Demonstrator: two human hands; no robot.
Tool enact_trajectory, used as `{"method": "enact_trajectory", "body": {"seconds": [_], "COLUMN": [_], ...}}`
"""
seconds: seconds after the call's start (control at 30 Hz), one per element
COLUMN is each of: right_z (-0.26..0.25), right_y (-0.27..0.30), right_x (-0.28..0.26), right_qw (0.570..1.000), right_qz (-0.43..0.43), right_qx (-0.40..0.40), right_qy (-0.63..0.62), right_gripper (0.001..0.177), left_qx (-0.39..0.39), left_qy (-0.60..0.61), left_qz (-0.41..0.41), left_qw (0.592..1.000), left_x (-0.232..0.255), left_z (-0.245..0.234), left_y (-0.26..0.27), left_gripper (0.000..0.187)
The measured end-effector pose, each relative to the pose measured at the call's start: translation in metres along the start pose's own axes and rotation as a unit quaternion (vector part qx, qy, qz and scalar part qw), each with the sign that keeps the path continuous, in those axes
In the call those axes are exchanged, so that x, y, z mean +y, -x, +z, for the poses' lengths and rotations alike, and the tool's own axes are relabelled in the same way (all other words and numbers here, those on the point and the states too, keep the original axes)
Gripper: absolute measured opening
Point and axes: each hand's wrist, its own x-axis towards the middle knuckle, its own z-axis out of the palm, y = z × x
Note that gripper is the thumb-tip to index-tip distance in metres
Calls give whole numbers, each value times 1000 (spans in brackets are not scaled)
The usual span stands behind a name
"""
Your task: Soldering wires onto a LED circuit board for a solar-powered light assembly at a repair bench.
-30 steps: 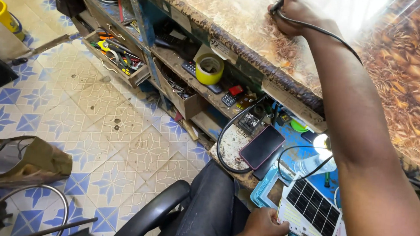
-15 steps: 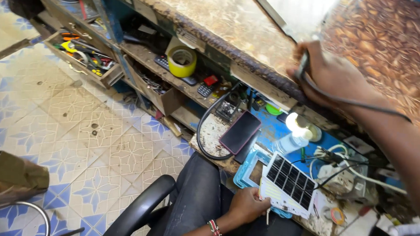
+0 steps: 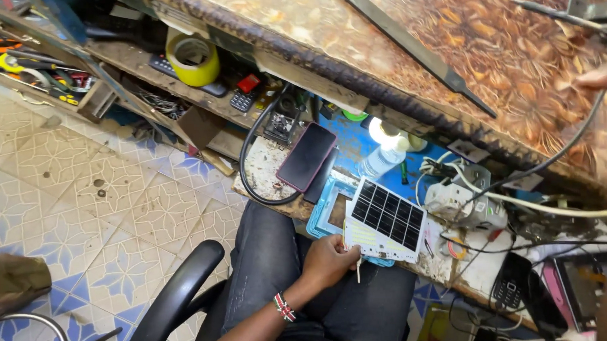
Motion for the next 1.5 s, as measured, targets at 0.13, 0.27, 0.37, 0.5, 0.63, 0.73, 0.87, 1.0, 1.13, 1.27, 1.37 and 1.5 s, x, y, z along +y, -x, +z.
{"method": "enact_trajectory", "body": {"seconds": [0.13, 0.27, 0.37, 0.5, 0.63, 0.73, 0.87, 1.0, 1.13, 1.27, 1.37, 1.5], "right_z": [59, 74, 72, 73, 67, 70, 73, 73, 74, 76, 77, 76], "right_y": [-31, -35, -26, -20, -13, -13, -26, -21, -8, -11, -16, -17], "right_x": [-118, -157, -197, -167, -104, -68, -107, -96, -66, -82, -57, -24], "right_qw": [982, 984, 991, 995, 994, 994, 989, 996, 994, 991, 989, 997], "right_qz": [101, 4, 91, 12, -19, 12, 108, 44, 51, 57, 110, 21], "right_qx": [129, 124, 88, 82, 41, 97, 103, 80, 98, 114, 96, 65], "right_qy": [-96, -129, 45, 48, 100, -39, -27, 14, -18, -32, -32, -24], "right_gripper": [62, 58, 42, 38, 50, 56, 54, 61, 56, 56, 55, 54], "left_qx": [-7, 3, -13, -5, -7, -16, -14, -13, -19, -14, -7, -7], "left_qy": [14, 6, 5, 1, 18, 20, 11, 27, 15, 18, 2, 19], "left_qz": [-10, -15, -15, -12, -11, -20, -17, -7, -20, -16, -11, -1], "left_qw": [1000, 1000, 1000, 1000, 1000, 999, 1000, 1000, 1000, 1000, 1000, 1000], "left_x": [7, 9, 10, 9, 12, 15, 14, 13, 14, 13, 12, 13], "left_z": [-3, -4, -8, -4, -6, -8, -8, -8, -7, -7, -7, -6], "left_y": [5, 4, 6, 5, 7, 9, 7, 7, 7, 8, 6, 8], "left_gripper": [27, 32, 37, 37, 40, 38, 36, 41, 36, 38, 42, 39]}}
